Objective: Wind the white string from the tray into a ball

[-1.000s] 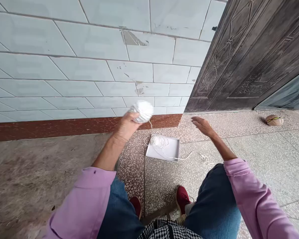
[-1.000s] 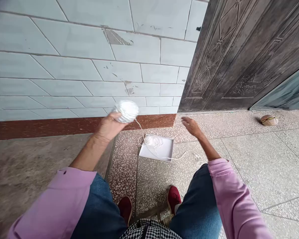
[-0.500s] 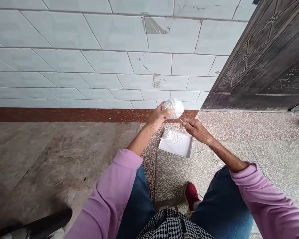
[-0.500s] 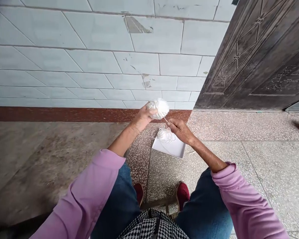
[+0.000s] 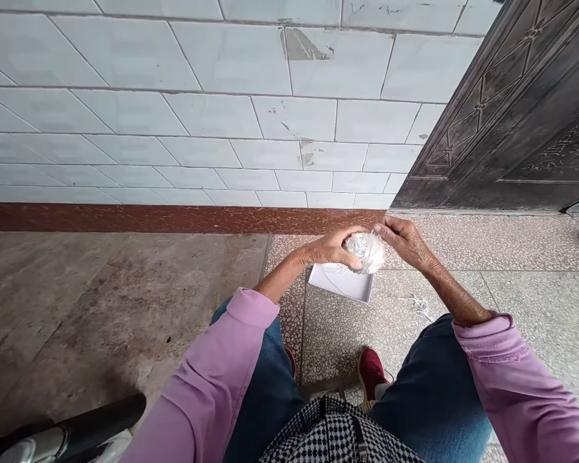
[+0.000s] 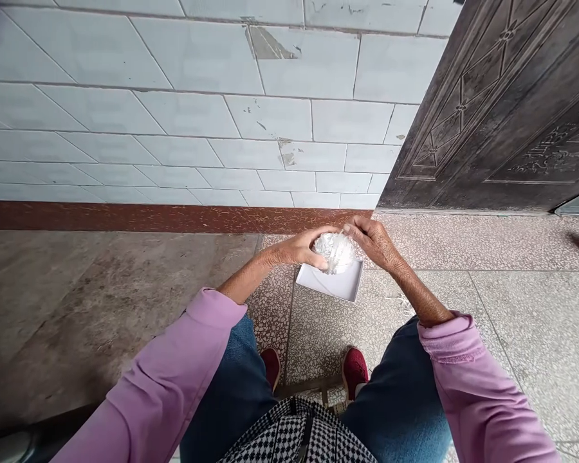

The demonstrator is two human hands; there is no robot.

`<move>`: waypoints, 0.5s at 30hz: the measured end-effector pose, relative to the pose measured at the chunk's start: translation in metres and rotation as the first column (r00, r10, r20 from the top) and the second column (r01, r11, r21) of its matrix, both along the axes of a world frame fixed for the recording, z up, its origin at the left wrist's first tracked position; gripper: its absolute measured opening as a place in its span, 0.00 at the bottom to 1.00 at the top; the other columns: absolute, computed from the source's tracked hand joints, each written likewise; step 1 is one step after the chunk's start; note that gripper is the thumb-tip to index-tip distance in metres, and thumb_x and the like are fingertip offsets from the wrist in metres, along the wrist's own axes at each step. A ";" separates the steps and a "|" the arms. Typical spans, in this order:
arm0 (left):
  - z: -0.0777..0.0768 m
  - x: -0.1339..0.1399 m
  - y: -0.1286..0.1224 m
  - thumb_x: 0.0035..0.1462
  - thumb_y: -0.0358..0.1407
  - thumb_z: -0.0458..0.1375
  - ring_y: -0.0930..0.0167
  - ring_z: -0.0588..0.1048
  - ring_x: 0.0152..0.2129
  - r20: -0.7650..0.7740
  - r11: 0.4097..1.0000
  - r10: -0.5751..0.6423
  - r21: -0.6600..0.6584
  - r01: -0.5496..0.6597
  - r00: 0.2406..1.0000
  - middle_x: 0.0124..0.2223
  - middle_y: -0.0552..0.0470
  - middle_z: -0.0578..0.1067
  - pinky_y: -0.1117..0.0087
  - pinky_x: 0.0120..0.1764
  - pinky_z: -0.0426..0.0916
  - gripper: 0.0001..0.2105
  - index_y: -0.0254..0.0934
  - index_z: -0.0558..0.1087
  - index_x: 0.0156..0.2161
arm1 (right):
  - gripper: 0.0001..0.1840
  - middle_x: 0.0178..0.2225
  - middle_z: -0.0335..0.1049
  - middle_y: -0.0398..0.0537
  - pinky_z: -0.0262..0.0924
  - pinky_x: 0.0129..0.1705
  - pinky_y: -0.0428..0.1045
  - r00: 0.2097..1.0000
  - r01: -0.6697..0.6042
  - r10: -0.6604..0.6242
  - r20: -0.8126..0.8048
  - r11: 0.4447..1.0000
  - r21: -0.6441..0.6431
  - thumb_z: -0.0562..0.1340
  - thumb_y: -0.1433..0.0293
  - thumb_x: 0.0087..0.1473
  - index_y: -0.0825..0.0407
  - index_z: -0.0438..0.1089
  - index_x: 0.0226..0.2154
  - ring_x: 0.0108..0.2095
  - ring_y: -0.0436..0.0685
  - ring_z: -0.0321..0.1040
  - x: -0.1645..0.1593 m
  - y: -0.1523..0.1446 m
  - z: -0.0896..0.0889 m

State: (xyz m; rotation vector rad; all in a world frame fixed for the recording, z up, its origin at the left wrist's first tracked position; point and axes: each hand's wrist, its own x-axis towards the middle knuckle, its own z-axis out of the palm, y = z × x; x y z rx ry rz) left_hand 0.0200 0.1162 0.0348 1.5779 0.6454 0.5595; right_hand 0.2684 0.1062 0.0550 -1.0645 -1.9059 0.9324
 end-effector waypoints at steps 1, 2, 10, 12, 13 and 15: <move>0.000 0.001 0.000 0.38 0.43 0.76 0.53 0.77 0.52 0.072 0.999 0.027 -0.033 -0.025 0.997 0.57 0.41 0.79 0.53 0.54 0.74 0.45 0.39 0.75 0.66 | 0.33 0.25 0.59 0.40 0.52 0.30 0.49 1.000 0.003 -0.003 -0.013 1.000 -0.012 0.63 0.38 0.67 0.49 0.65 0.27 0.27 0.50 0.53 -0.001 0.002 -0.004; -0.001 0.001 -0.001 0.38 0.42 0.76 0.54 0.77 0.52 0.145 0.996 0.058 -0.074 -0.048 0.988 0.57 0.42 0.79 0.55 0.52 0.74 0.45 0.41 0.75 0.65 | 0.34 0.25 0.58 0.39 0.52 0.30 0.49 1.000 0.005 -0.006 -0.021 1.000 -0.022 0.62 0.38 0.67 0.49 0.64 0.27 0.27 0.50 0.53 -0.002 0.004 -0.007; 0.000 0.001 0.000 0.39 0.41 0.74 0.60 0.78 0.43 0.385 0.937 0.275 -0.313 -0.156 0.881 0.44 0.45 0.80 0.62 0.43 0.73 0.29 0.38 0.79 0.50 | 0.26 0.28 0.66 0.43 0.57 0.36 0.51 0.997 0.006 -0.002 0.075 0.999 -0.049 0.60 0.46 0.69 0.49 0.68 0.31 0.32 0.54 0.59 -0.005 0.007 -0.020; -0.001 0.002 0.002 0.39 0.42 0.74 0.59 0.78 0.44 0.408 0.920 0.328 -0.342 -0.191 0.852 0.45 0.45 0.80 0.62 0.43 0.74 0.29 0.39 0.78 0.50 | 0.24 0.28 0.65 0.44 0.56 0.35 0.51 0.993 -0.006 0.009 0.116 1.000 -0.026 0.59 0.49 0.70 0.49 0.68 0.32 0.31 0.54 0.58 -0.007 0.005 -0.021; -0.002 0.003 0.003 0.39 0.42 0.74 0.58 0.78 0.45 0.419 0.911 0.356 -0.355 -0.210 0.835 0.46 0.44 0.80 0.61 0.44 0.75 0.29 0.39 0.77 0.50 | 0.23 0.27 0.64 0.44 0.55 0.35 0.51 0.990 -0.018 0.021 0.139 1.000 -0.022 0.58 0.50 0.71 0.49 0.69 0.32 0.30 0.54 0.58 -0.008 0.003 -0.022; -0.004 0.004 0.007 0.40 0.43 0.74 0.58 0.78 0.48 0.421 0.885 0.437 -0.362 -0.294 0.795 0.48 0.44 0.79 0.59 0.48 0.75 0.30 0.41 0.74 0.50 | 0.21 0.25 0.63 0.43 0.55 0.35 0.52 0.979 -0.071 0.075 0.191 0.997 -0.028 0.57 0.53 0.72 0.50 0.71 0.33 0.28 0.54 0.58 -0.013 -0.003 -0.020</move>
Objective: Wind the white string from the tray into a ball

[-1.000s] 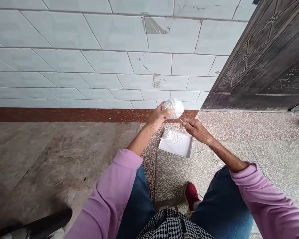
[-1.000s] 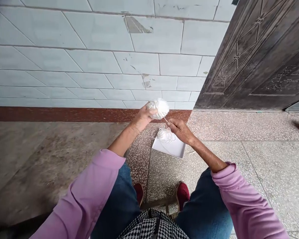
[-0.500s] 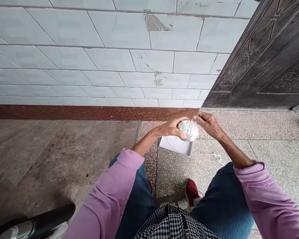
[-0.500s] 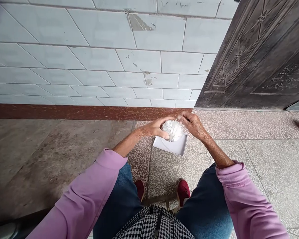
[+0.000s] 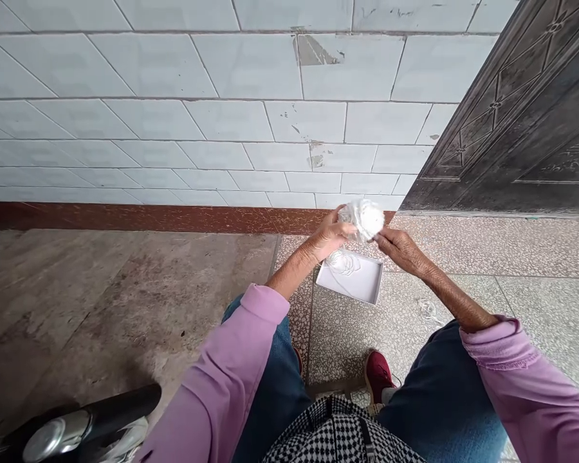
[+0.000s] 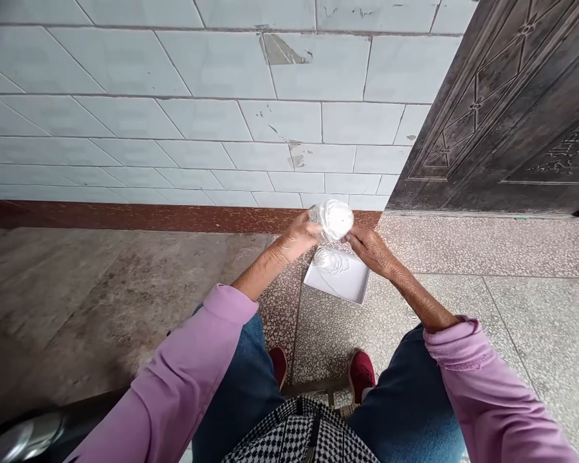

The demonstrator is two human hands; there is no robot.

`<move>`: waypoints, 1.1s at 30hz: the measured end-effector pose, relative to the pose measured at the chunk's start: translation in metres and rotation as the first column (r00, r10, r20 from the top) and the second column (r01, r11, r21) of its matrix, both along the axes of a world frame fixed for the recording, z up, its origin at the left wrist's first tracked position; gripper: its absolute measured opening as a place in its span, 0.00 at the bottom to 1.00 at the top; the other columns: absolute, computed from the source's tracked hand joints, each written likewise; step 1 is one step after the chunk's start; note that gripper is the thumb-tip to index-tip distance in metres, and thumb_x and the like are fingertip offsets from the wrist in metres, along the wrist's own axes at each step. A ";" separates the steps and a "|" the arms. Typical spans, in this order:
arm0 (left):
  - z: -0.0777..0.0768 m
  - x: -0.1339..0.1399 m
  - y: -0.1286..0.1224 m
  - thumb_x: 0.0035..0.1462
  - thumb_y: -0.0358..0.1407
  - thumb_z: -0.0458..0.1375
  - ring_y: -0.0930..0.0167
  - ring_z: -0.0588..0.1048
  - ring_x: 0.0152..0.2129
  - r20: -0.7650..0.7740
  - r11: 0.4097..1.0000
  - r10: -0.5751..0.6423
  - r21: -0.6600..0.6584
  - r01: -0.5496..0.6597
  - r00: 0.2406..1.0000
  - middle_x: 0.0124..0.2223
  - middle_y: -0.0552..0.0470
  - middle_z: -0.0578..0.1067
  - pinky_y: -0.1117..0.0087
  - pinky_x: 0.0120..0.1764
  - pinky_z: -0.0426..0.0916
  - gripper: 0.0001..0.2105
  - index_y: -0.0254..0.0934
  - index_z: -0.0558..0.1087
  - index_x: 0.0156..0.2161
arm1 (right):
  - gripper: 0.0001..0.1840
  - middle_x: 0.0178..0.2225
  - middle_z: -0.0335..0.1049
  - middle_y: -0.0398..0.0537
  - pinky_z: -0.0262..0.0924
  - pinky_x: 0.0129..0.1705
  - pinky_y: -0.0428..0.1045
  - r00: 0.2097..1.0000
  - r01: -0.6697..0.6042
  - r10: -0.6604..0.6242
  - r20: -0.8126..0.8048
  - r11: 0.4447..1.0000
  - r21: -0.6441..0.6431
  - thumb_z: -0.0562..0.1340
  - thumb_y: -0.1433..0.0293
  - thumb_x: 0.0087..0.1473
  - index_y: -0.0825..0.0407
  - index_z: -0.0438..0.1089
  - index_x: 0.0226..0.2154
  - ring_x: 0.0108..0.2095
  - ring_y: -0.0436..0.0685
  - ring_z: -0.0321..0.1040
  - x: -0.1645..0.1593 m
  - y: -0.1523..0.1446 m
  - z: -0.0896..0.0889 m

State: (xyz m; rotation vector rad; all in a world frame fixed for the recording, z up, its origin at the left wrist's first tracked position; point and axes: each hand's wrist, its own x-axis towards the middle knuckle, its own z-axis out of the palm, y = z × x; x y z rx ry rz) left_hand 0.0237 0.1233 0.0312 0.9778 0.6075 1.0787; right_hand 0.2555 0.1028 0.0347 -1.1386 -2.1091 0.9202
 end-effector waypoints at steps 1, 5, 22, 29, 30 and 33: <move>-0.001 0.000 0.003 0.39 0.44 0.74 0.58 0.78 0.48 -0.030 0.997 0.072 0.004 -0.072 0.997 0.48 0.45 0.79 0.58 0.49 0.75 0.32 0.41 0.73 0.51 | 0.20 0.25 0.64 0.43 0.56 0.36 0.52 0.999 -0.044 0.044 0.025 0.999 -0.011 0.57 0.55 0.72 0.50 0.72 0.34 0.28 0.54 0.59 -0.003 -0.004 0.002; -0.003 -0.007 0.012 0.31 0.40 0.76 0.56 0.76 0.49 -0.394 0.945 0.325 0.157 -0.286 0.860 0.50 0.45 0.77 0.56 0.51 0.74 0.39 0.41 0.70 0.53 | 0.23 0.29 0.70 0.46 0.58 0.37 0.51 0.982 -0.187 0.187 0.007 0.980 -0.062 0.57 0.54 0.75 0.50 0.75 0.36 0.30 0.54 0.64 -0.008 -0.017 0.017; 0.033 -0.026 -0.003 0.48 0.56 0.67 0.47 0.75 0.60 0.228 0.987 0.142 -0.104 -0.121 0.963 0.60 0.40 0.75 0.51 0.51 0.79 0.44 0.43 0.64 0.68 | 0.34 0.20 0.49 0.35 0.39 0.23 0.48 0.970 -0.046 -0.002 -0.245 0.980 -0.192 0.63 0.35 0.65 0.49 0.73 0.32 0.22 0.49 0.44 0.010 0.005 0.006; 0.025 -0.109 0.038 0.42 0.60 0.70 0.54 0.74 0.51 0.264 0.818 0.567 -0.076 -0.570 0.780 0.50 0.43 0.76 0.58 0.43 0.74 0.37 0.49 0.72 0.56 | 0.30 0.19 0.43 0.30 0.34 0.21 0.47 0.971 0.054 -0.150 -0.189 0.897 -0.438 0.71 0.39 0.57 0.49 0.72 0.32 0.19 0.46 0.37 0.078 0.026 -0.011; 0.017 -0.126 0.044 0.41 0.60 0.71 0.55 0.73 0.51 0.265 0.783 0.613 -0.079 -0.616 0.745 0.48 0.44 0.76 0.60 0.42 0.73 0.35 0.49 0.72 0.53 | 0.30 0.19 0.43 0.30 0.33 0.21 0.47 0.969 0.096 -0.187 -0.160 0.886 -0.453 0.72 0.39 0.55 0.49 0.72 0.32 0.19 0.46 0.37 0.093 0.027 -0.014; -0.009 -0.180 0.056 0.38 0.60 0.70 0.61 0.68 0.51 0.230 0.683 0.725 -0.115 -0.722 0.649 0.43 0.49 0.74 0.62 0.45 0.68 0.31 0.47 0.71 0.44 | 0.33 0.18 0.45 0.31 0.33 0.22 0.48 0.948 0.230 -0.307 -0.084 0.844 -0.484 0.76 0.37 0.49 0.49 0.74 0.31 0.19 0.45 0.38 0.139 0.023 -0.023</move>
